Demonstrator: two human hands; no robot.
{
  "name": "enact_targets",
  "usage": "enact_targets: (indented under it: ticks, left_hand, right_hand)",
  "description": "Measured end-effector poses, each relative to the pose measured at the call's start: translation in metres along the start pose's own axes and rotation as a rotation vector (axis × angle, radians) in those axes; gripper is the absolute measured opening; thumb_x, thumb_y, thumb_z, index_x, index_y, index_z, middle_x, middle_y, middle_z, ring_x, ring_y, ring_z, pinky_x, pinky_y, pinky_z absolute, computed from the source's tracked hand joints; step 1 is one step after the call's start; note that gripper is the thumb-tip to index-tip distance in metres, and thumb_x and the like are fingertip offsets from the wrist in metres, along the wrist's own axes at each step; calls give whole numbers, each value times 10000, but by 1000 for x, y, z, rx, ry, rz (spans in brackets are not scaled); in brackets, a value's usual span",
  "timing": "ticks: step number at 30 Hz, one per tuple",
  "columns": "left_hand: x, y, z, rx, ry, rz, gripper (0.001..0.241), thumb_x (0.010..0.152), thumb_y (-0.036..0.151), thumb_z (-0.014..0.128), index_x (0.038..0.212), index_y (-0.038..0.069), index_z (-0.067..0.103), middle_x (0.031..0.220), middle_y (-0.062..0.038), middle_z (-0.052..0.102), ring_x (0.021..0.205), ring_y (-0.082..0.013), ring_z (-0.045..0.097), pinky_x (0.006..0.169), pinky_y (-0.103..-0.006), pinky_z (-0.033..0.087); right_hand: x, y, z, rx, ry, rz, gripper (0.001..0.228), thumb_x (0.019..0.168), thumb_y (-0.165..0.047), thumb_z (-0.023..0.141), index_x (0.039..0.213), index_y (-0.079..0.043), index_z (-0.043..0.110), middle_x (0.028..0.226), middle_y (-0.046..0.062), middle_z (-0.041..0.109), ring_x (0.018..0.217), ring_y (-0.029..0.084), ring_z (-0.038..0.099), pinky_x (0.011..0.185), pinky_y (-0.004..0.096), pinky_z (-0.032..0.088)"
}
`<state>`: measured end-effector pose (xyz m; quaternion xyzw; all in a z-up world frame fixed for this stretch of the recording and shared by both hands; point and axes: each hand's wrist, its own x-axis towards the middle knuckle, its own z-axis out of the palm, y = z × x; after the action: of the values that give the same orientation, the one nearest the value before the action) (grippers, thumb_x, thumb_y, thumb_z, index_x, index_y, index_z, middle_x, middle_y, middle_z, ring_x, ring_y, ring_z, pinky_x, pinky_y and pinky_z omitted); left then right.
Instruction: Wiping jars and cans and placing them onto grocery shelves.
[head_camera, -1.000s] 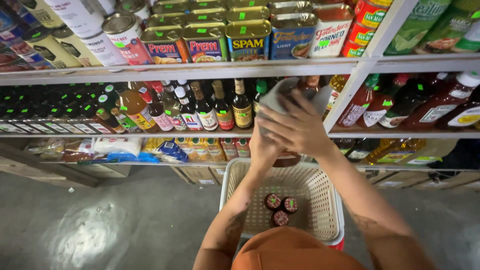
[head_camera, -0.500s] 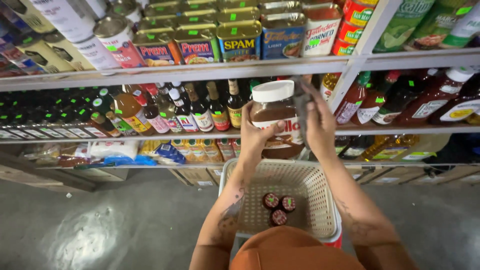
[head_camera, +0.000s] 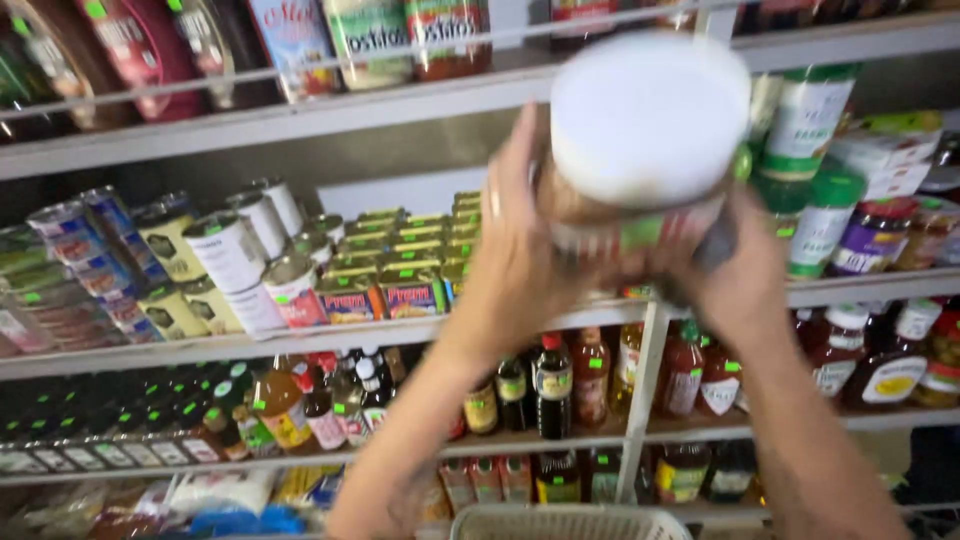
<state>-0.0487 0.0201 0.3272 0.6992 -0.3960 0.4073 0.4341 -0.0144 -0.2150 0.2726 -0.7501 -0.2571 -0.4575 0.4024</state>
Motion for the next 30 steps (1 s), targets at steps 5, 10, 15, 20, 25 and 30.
enact_targets:
  ticks: [5,10,15,20,25,30]
  left_hand:
    - [128,-37,-2,68,110,210,1160,772,260,955,1588,-16,178,1487,-298,526,1419,-445,525,1193,-437,452]
    - [243,-94,20,188,301,257,990,707,255,974,1429,10,343,1279,-274,633,1165,-470,643,976,-455,551]
    - [274,-148,35,204,322,233,1112,601,256,1011,1459,35,338,1246,-245,675,1146,-426,660,955,-441,547]
    - [278,-175,38,267,146,-39,1018,562,282,1008,1354,37,417,1202,-213,709,1132,-367,682,948,-424,545]
    - [288,-216,48,328,-34,-222,899,594,350,994,1247,-7,489,1120,-206,739,1066,-340,726,923,-402,568]
    - [298,-238,52,357,-101,-260,920,621,436,983,1236,-38,490,1099,-234,738,1054,-337,732,919,-385,575]
  right_hand:
    - [131,-39,-21,-208,167,-248,956,807,-311,959,1531,37,440,1327,251,654,1171,377,653,983,468,512]
    - [241,-8,-13,-290,271,-497,588,894,-309,932,1277,-10,601,1197,231,717,1090,379,704,884,481,556]
    - [293,38,14,-577,162,-95,610,882,-424,860,1261,-8,625,1082,221,726,1001,394,707,859,514,556]
    - [302,43,34,-707,17,79,671,768,-511,885,1118,13,654,1028,208,716,970,398,690,791,531,555]
    - [302,45,45,-853,-68,99,511,761,-463,891,1007,-37,755,1028,194,744,961,387,721,827,507,576]
    - [295,59,44,-868,4,11,517,753,-464,902,1003,-33,766,990,204,729,907,398,713,776,508,574]
